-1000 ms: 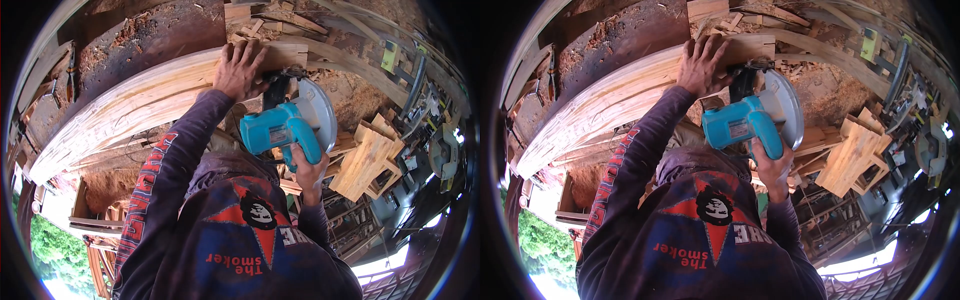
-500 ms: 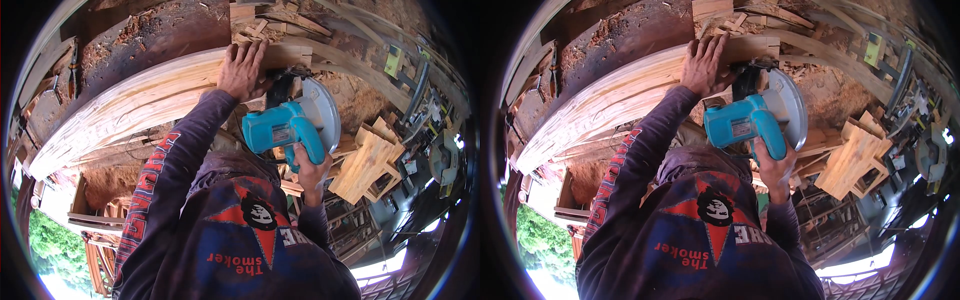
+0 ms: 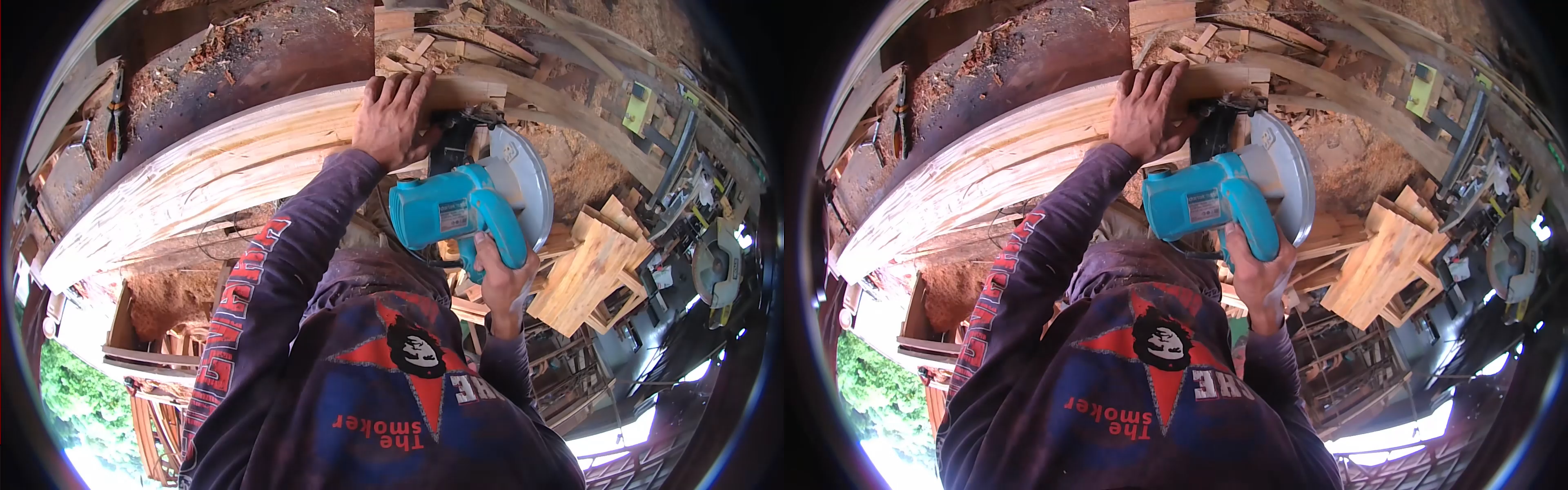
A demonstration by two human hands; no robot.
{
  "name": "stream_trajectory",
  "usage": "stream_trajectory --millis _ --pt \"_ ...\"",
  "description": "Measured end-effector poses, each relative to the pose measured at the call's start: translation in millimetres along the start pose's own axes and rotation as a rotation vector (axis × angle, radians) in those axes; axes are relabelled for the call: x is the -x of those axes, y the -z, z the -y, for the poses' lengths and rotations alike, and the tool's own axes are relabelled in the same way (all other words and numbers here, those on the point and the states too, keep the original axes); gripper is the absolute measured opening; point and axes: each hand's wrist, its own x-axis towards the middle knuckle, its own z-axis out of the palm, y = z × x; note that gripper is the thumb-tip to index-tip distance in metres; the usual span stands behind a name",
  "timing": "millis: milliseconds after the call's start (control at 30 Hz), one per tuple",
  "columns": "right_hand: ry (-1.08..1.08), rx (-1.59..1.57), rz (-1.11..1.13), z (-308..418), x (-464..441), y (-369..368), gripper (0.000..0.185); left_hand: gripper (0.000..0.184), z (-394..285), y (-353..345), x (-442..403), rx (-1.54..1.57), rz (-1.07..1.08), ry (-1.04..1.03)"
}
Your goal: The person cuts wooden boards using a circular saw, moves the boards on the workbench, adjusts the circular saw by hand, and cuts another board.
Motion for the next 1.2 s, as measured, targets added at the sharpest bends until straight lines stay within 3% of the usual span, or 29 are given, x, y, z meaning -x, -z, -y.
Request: stream_trajectory --millis 67,400,500,567,900,1200 --pt "0.104 0.021 0.004 3.6 -0.9 -2.7 0.014 0.091 -0.6 1.1 -0.4 0.000 -0.017 0.001" --pt "0.108 0.056 0.005 14.0 -5.5 -2.7 0.017 0.079 1.8 -1.0 -1.6 0.037 -0.086 -0.021" --pt "0.010 0.060 0.018 16.3 -7.7 0.5 0.018 0.077 1.8 -5.1 -3.4 0.056 -0.099 0.007" --pt "0.004 0.038 0.026 18.1 -9.4 0.6 0.018 0.062 0.3 -1.9 -4.8 0.064 -0.168 0.010" --pt "0.076 0.103 0.038 31.9 -18.1 -0.6 0.016 0.052 4.6 -3.3 -13.2 0.069 -0.229 0.008" --pt "-0.012 0.086 0.009 41.7 -21.8 -2.8 0.019 0.052 10.6 -1.8 -21.1 0.125 -0.116 0.006"
